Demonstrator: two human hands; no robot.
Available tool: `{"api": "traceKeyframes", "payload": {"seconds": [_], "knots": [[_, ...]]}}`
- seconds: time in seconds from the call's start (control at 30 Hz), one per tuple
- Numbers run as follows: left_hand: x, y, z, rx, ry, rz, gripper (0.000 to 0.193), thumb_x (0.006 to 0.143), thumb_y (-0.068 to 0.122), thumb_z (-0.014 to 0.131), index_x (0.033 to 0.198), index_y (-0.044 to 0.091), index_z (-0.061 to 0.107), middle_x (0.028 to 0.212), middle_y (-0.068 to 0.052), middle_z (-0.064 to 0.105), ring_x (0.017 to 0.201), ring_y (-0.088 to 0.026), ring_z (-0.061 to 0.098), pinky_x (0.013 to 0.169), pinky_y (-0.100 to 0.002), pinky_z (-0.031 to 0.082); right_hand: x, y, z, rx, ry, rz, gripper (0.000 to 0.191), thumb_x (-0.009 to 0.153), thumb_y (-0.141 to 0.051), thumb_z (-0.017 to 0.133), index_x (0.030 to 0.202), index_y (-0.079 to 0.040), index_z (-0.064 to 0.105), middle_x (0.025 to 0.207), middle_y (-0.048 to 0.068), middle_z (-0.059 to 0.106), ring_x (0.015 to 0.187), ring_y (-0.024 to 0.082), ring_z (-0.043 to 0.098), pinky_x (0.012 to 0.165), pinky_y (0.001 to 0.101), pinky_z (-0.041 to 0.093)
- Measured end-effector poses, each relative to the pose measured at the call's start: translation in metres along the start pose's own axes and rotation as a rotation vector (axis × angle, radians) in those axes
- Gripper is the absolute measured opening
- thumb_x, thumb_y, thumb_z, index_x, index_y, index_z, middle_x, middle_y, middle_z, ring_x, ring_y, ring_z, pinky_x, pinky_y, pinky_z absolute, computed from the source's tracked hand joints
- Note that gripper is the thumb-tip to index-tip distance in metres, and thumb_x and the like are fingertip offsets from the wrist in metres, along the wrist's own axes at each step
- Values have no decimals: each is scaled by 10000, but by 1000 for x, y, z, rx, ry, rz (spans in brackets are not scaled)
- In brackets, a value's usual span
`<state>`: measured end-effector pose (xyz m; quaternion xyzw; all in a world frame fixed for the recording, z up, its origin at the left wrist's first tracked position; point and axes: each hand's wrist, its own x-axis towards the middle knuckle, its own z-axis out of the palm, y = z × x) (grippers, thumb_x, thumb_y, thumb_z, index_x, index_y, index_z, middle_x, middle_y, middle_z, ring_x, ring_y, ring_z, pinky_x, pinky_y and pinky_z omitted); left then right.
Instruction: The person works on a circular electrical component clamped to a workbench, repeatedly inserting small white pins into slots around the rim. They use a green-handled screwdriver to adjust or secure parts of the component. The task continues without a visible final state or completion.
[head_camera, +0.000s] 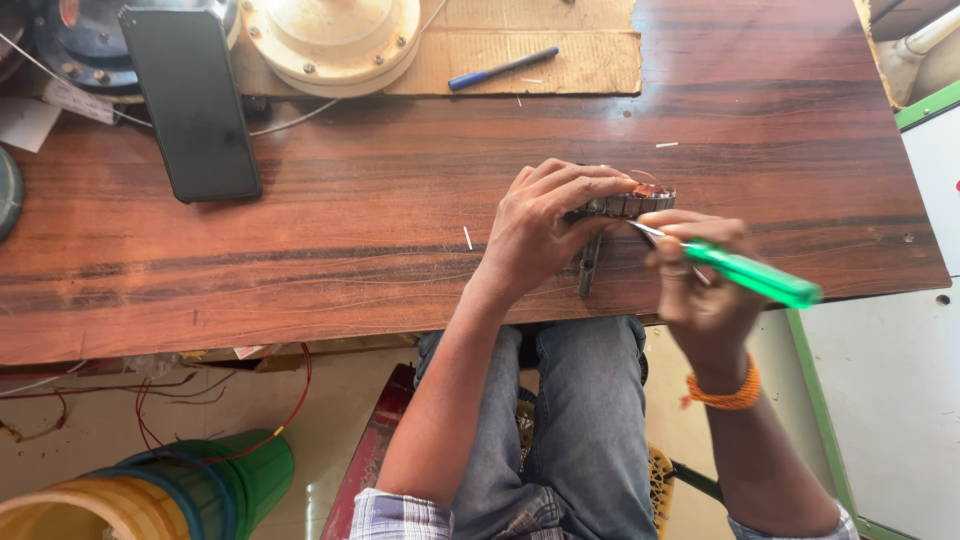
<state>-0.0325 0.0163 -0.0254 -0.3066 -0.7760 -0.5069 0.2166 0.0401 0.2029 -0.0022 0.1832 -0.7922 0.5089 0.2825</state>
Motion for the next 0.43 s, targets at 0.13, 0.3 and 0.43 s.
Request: {"api": "traceKeyframes", "payload": {"seconds": [0.13, 0.3, 0.43], "knots": [[3, 6, -12, -38, -18, 56, 570, 859, 247, 830, 1393, 188, 641, 1337, 28, 689, 1282, -207, 587, 1165, -371, 483, 17, 9, -62, 113, 102, 157, 117, 1166, -86, 655, 1146, -27, 556, 1142, 116, 741, 738, 62, 654, 696, 208, 558], [1, 37, -28, 14, 191, 148, 578, 787, 302, 856, 1307, 150, 654, 1342, -74, 648, 1285, -296, 543, 1152, -411, 428, 25, 55, -131, -652, -217, 620, 180, 1021, -212, 717, 1027, -34, 737, 788, 118, 735, 678, 162, 683, 641, 362, 520], [-32, 92, -80, -154, 244, 260, 300, 911, 236, 798, 1171, 120, 705, 1223, -30, 744, 1089, -185, 680, 1012, -343, 470, 11, 97, -130, -794, -114, 473, 240, 931, -257, 813, 1012, -39, 756, 840, 120, 736, 740, 183, 684, 690, 374, 533]]}}
